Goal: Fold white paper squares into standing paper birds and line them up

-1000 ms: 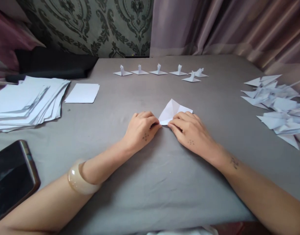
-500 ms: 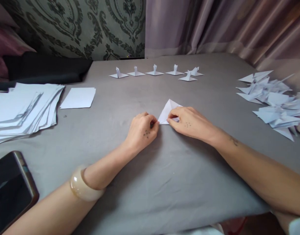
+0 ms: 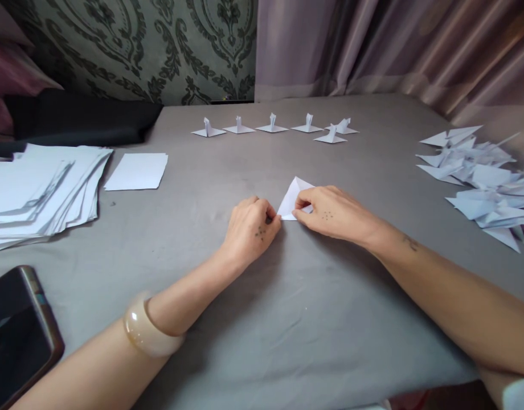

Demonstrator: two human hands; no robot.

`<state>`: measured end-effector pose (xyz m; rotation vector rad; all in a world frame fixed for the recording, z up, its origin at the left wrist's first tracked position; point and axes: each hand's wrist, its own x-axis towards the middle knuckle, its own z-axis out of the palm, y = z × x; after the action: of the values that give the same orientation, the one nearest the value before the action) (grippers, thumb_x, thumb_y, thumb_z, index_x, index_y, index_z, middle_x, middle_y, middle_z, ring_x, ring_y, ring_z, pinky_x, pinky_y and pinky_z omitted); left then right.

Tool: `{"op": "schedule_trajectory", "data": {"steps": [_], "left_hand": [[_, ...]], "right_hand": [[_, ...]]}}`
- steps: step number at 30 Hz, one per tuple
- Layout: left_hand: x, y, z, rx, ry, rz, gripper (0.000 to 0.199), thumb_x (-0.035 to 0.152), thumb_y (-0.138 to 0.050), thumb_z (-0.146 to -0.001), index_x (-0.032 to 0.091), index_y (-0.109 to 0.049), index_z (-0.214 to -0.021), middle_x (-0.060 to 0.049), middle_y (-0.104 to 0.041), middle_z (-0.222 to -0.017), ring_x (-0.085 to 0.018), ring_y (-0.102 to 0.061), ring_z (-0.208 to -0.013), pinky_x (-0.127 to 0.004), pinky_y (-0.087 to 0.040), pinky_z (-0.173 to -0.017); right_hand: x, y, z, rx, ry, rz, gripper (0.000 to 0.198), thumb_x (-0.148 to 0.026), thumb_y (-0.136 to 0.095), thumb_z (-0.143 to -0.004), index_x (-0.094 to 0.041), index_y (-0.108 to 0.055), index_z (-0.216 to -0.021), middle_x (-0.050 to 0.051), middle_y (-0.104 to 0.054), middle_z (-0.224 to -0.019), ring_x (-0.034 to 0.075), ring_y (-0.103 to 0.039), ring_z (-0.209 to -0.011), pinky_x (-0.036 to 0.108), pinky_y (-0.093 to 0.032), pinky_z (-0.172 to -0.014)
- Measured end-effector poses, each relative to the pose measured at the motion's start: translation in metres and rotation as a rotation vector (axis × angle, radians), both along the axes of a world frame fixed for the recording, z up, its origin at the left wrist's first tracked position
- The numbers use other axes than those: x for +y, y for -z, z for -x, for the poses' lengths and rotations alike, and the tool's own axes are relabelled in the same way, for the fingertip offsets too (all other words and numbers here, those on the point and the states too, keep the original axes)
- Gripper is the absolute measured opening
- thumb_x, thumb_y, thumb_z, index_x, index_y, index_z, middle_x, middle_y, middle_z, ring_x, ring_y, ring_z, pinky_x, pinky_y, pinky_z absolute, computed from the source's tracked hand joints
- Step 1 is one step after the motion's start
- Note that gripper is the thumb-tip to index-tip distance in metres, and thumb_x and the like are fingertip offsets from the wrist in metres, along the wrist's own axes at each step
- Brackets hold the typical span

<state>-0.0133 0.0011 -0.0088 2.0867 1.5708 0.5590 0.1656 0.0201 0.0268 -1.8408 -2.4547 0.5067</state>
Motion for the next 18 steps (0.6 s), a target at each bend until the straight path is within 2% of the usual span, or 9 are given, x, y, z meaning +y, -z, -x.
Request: {"op": "schedule_trajectory", "data": {"steps": [3, 10, 14, 18], "left_hand": [[0.002, 0.001, 0.001, -0.021, 0.004, -0.006, 0.007, 0.021, -0.057, -0.085, 0.018, -0.060, -0.079, -0.005, -0.060, -0.084, -0.019, -0.056, -0.082, -0.033, -0.045, -0.073], [0.006, -0.002, -0.001, -0.081, -0.030, 0.091, 0.005, 0.016, -0.057, -0.081, 0.018, -0.061, -0.078, -0.004, -0.060, -0.083, -0.018, -0.056, -0.081, -0.030, -0.043, -0.070], [0.010, -0.004, 0.000, -0.157, -0.043, 0.188, 0.011, 0.010, -0.054, -0.077, 0.017, -0.062, -0.080, -0.001, -0.060, -0.076, -0.014, -0.054, -0.069, -0.025, -0.041, -0.061], [0.016, -0.001, 0.007, -0.304, -0.057, 0.337, 0.021, 0.006, -0.051, -0.069, 0.017, -0.063, -0.082, 0.003, -0.057, -0.068, -0.009, -0.048, -0.053, -0.021, -0.035, -0.049]], "right_hand": [[0.002, -0.001, 0.000, -0.016, 0.001, 0.004, 0.016, -0.029, -0.051, -0.079, -0.024, -0.066, -0.076, 0.002, -0.068, -0.080, 0.017, -0.057, -0.072, 0.027, -0.032, -0.058], [0.007, -0.005, 0.001, -0.042, 0.009, 0.044, 0.019, -0.034, -0.052, -0.078, -0.024, -0.068, -0.076, 0.002, -0.067, -0.074, 0.015, -0.054, -0.061, 0.027, -0.031, -0.054], [0.008, -0.008, 0.003, -0.059, 0.019, 0.075, 0.018, -0.035, -0.054, -0.077, -0.024, -0.069, -0.076, 0.001, -0.067, -0.071, 0.014, -0.053, -0.058, 0.027, -0.031, -0.053], [0.008, -0.010, 0.005, -0.097, 0.002, 0.061, 0.018, -0.033, -0.055, -0.077, -0.024, -0.070, -0.079, 0.004, -0.069, -0.077, 0.017, -0.057, -0.064, 0.027, -0.032, -0.054]]}}
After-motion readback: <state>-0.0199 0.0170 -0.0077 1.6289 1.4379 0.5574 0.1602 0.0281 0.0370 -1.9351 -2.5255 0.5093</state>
